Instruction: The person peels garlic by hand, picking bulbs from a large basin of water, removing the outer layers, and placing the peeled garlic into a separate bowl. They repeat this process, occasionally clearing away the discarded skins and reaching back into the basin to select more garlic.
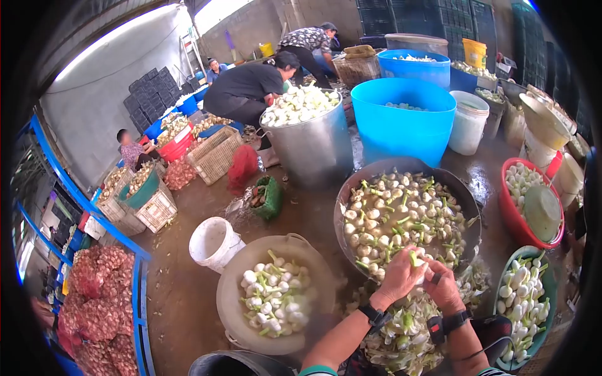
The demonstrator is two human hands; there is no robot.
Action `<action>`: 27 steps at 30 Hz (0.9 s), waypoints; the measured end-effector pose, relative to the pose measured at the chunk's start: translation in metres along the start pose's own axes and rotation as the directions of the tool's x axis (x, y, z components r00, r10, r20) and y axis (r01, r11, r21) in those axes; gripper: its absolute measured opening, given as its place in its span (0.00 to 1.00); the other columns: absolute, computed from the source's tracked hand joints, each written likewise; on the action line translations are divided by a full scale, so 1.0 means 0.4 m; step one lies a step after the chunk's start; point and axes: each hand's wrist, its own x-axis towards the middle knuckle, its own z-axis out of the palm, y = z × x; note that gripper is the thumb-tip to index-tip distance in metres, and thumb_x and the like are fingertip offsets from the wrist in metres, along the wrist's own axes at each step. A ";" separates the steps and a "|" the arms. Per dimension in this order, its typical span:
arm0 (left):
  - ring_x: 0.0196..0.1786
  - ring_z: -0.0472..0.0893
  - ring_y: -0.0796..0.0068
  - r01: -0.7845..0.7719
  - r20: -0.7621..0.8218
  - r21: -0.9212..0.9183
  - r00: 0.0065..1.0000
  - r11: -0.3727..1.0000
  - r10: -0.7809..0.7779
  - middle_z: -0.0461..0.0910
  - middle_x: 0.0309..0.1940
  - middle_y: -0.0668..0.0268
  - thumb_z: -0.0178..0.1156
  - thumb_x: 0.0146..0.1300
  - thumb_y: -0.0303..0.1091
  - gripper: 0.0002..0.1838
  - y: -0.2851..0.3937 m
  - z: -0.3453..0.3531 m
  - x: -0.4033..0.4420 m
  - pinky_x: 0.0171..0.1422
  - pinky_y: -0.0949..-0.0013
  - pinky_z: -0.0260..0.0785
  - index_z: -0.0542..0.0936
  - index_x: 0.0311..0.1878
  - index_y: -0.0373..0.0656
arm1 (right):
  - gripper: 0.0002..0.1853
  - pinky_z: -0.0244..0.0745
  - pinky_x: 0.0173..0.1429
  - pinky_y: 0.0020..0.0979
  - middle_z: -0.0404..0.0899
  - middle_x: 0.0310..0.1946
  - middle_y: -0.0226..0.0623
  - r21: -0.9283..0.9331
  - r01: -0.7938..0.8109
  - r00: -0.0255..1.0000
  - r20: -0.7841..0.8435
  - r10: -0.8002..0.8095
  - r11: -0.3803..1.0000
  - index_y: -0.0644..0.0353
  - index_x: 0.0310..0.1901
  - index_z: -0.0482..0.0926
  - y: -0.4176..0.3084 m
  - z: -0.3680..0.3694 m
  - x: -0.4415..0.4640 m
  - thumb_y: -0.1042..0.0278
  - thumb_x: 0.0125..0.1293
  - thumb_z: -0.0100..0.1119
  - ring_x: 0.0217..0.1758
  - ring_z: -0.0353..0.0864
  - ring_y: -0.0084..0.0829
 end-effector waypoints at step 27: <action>0.50 0.75 0.54 0.300 -0.138 0.012 0.945 0.954 -0.296 0.75 0.46 0.52 0.51 0.65 0.38 0.16 -0.043 0.039 -0.035 0.54 0.60 0.68 0.76 0.50 0.37 | 0.05 0.71 0.33 0.43 0.77 0.23 0.50 -0.978 0.156 0.889 0.078 -0.452 0.139 0.61 0.27 0.79 0.006 0.072 0.043 0.78 0.48 0.54 0.29 0.77 0.51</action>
